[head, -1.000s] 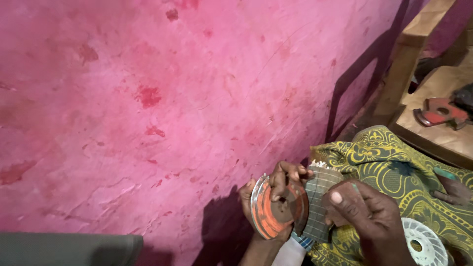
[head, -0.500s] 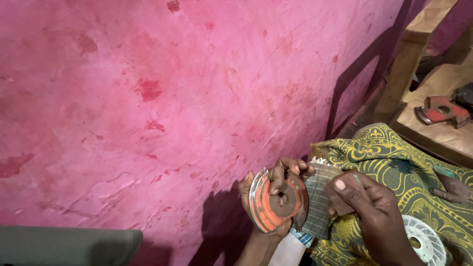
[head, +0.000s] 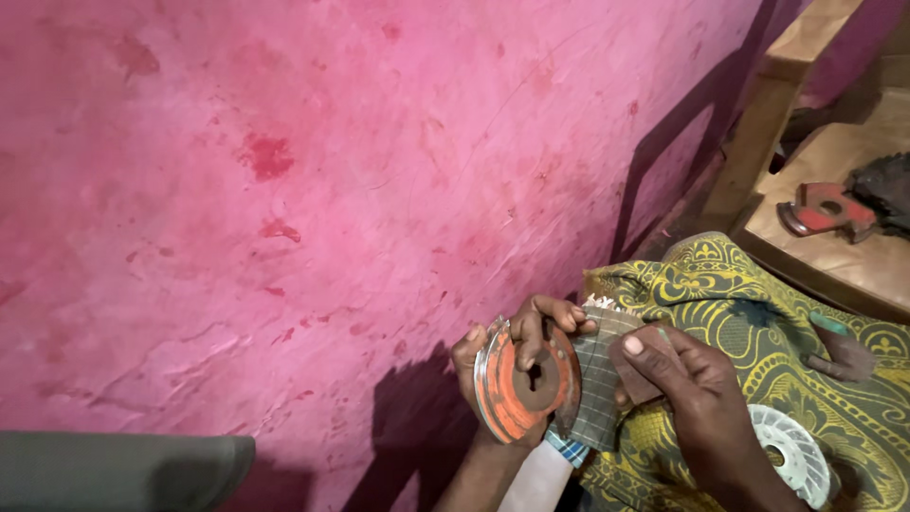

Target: The person manipulates a circular metal component by hand, unscrewing parts and cleaning the inner surfaces with a small piece of abrasive material.

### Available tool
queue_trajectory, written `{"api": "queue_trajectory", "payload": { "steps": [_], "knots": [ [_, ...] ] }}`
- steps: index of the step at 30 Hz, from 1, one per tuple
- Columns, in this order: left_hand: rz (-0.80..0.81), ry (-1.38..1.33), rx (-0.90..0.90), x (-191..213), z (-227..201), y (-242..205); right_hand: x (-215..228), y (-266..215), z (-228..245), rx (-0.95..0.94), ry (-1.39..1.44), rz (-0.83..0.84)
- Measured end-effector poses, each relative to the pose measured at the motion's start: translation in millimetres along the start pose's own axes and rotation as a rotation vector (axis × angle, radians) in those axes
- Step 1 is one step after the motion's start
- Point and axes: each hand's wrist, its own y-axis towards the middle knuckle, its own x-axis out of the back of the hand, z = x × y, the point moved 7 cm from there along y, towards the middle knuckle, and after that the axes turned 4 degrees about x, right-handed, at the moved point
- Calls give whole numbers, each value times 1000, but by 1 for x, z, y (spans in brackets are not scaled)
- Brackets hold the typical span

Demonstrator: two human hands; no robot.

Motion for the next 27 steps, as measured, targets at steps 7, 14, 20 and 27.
{"api": "queue_trajectory", "payload": {
  "steps": [7,14,20,27],
  "knots": [
    [4,31,6,3,1,-1,0,1,-6,-25,1,17],
    [5,53,0,4,2,-1,-4,1,-6,-47,30,24],
    [19,44,2,7,3,0,-7,1,0,-34,0,43],
    [12,37,13,9,4,-1,-7,1,0,-49,-14,43]
  ]
}}
